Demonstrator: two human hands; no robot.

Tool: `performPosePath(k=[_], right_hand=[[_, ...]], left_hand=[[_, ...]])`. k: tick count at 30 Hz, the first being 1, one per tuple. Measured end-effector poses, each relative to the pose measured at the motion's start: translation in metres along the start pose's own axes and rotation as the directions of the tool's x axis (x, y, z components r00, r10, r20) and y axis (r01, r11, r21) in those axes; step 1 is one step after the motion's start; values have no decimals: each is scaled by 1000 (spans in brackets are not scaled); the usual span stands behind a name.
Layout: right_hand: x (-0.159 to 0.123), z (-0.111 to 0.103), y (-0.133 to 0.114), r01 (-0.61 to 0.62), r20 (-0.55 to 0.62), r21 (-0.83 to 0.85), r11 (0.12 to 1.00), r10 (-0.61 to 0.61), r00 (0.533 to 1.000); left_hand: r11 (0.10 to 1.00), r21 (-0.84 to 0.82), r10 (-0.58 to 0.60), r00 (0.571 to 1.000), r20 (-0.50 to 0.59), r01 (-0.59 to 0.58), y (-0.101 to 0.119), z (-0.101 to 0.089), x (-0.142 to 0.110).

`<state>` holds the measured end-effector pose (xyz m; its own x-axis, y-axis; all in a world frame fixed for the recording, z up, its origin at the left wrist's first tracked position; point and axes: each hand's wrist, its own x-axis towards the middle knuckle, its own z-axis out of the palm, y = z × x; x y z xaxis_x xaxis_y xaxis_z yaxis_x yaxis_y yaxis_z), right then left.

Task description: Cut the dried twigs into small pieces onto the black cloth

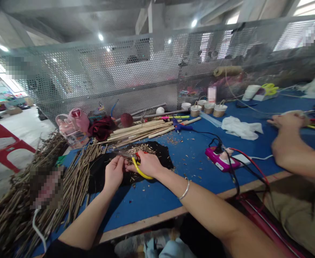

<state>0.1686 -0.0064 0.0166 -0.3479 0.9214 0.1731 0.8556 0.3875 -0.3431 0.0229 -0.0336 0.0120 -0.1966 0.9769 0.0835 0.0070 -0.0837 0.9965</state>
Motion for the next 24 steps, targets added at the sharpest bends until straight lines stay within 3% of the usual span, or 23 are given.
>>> performPosePath(k=[9,24], right_hand=[[-1,2,3,147,-76,64,987,-143,987],[-2,6,-2,20,2,-6,1000,-20,1000]], left_hand=[[995,91,-46,998,34,43,-1,-1,0],[998,50,-49,998,32,48,-1,0,0]])
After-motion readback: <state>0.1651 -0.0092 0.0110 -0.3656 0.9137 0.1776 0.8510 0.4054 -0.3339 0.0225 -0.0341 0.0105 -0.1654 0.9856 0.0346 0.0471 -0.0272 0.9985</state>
